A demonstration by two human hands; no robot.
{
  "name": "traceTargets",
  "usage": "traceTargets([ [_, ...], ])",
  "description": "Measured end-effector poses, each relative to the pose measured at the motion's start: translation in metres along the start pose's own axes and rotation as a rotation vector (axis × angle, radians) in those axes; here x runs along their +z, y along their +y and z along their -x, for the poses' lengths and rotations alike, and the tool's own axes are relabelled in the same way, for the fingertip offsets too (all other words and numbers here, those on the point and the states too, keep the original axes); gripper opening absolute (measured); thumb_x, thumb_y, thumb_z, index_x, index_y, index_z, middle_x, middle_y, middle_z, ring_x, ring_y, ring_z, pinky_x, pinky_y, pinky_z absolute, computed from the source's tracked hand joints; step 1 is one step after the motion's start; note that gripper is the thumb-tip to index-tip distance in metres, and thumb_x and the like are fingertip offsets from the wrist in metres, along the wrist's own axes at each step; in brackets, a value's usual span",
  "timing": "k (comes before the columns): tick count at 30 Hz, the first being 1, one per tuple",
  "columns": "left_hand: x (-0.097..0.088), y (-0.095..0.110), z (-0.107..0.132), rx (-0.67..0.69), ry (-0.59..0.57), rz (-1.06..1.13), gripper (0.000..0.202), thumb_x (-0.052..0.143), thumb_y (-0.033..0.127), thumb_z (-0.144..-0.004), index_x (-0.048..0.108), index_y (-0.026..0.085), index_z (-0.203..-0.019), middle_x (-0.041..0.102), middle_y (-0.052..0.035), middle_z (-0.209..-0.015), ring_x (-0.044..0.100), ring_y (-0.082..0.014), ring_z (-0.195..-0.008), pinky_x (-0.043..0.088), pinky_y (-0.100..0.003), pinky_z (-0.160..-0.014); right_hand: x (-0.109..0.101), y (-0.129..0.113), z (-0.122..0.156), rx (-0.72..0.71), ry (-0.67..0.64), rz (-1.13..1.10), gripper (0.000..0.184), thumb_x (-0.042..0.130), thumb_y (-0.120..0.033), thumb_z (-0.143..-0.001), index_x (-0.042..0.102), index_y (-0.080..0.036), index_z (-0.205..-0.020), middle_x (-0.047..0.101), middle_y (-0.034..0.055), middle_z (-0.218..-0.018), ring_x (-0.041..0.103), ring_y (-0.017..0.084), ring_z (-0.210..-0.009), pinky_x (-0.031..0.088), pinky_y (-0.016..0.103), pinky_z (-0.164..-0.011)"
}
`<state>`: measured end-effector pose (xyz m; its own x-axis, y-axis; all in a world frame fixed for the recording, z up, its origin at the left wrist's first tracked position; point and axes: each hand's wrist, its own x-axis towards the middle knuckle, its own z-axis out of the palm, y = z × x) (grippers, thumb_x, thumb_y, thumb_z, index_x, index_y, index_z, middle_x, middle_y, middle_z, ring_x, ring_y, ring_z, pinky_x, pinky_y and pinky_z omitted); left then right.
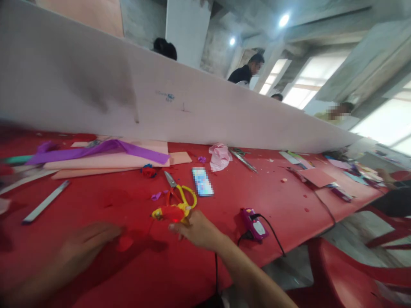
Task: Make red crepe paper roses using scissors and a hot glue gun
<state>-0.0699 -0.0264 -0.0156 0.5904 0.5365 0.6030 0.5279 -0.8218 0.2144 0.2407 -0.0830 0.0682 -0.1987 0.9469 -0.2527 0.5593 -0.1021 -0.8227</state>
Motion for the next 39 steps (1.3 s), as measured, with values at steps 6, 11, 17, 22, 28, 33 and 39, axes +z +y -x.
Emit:
traceTargets([
  [6, -0.008, 0.008, -0.01, 0.105, -0.116, 0.1, 0.026, 0.044, 0.011, -0.089, 0.068, 0.02, -0.095, 0.072, -0.005, -0.094, 0.067, -0.0147, -0.084, 0.053, -0.029, -0.077, -0.01, -0.002, -0.006, 0.013, 0.034, 0.074, 0.032, 0.053, -0.05, -0.08, 0.056, -0.02, -0.068, 0.055, -0.0012, -0.055, 0.053, 0.011, -0.049, 0.041, 0.023, -0.046],
  [11, -0.008, 0.006, -0.012, 0.11, -0.143, 0.124, 0.023, 0.044, 0.011, -0.09, 0.065, 0.018, -0.099, 0.072, -0.0058, -0.1, 0.066, -0.0157, -0.091, 0.051, -0.032, -0.081, -0.009, -0.001, -0.008, 0.035, -0.038, 0.215, 0.036, 0.049, -0.053, -0.082, 0.055, -0.021, -0.068, 0.053, -0.0018, -0.053, 0.052, 0.012, -0.048, 0.04, 0.023, -0.044],
  [17, -0.006, 0.008, -0.012, 0.158, -0.212, 0.177, 0.025, 0.044, 0.009, -0.089, 0.063, 0.02, -0.102, 0.069, -0.0024, -0.113, 0.062, -0.016, -0.104, 0.047, -0.034, -0.092, -0.005, 0.002, -0.008, 0.024, -0.085, 0.333, 0.041, 0.048, -0.056, -0.083, 0.046, -0.024, -0.057, 0.048, -0.0033, -0.049, 0.045, 0.011, -0.044, 0.038, 0.025, -0.042],
  [22, -0.004, 0.01, -0.015, 0.16, -0.298, 0.199, 0.027, 0.042, 0.011, -0.09, 0.061, 0.02, -0.107, 0.065, -0.0019, -0.121, 0.058, -0.0162, -0.114, 0.045, -0.033, -0.097, -0.003, -0.003, -0.012, -0.088, -0.161, 0.357, 0.035, 0.048, -0.049, -0.086, 0.055, -0.023, -0.063, 0.054, -0.0025, -0.057, 0.05, 0.012, -0.051, 0.044, 0.025, -0.049],
  [28, -0.003, 0.012, -0.017, 0.171, -0.349, 0.24, 0.026, 0.043, 0.013, -0.091, 0.061, 0.02, -0.108, 0.065, -0.0024, -0.121, 0.056, -0.0172, -0.118, 0.043, -0.034, -0.102, 0.0, -0.008, -0.016, -0.116, -0.187, 0.393, 0.04, 0.049, -0.046, -0.088, 0.051, -0.023, -0.055, 0.041, -0.0057, -0.047, 0.043, 0.011, -0.046, 0.044, 0.025, -0.05],
  [33, -0.003, 0.013, -0.019, 0.163, -0.363, 0.258, 0.024, 0.042, 0.014, -0.091, 0.062, 0.021, -0.105, 0.067, -0.0026, -0.118, 0.056, -0.0163, -0.117, 0.043, -0.033, -0.102, 0.003, -0.01, -0.02, -0.135, -0.186, 0.368, 0.039, 0.052, -0.045, -0.085, 0.051, -0.023, -0.053, 0.043, -0.0048, -0.048, 0.05, 0.014, -0.053, 0.046, 0.027, -0.055],
  [39, -0.003, 0.013, -0.021, 0.164, -0.387, 0.275, 0.023, 0.042, 0.014, -0.091, 0.062, 0.019, -0.102, 0.068, -0.0046, -0.114, 0.056, -0.0176, -0.116, 0.043, -0.034, -0.102, 0.002, -0.014, -0.021, -0.093, -0.193, 0.36, 0.042, 0.053, -0.047, -0.085, 0.052, -0.024, -0.05, 0.044, -0.0038, -0.043, 0.057, 0.017, -0.058, 0.049, 0.028, -0.058],
])
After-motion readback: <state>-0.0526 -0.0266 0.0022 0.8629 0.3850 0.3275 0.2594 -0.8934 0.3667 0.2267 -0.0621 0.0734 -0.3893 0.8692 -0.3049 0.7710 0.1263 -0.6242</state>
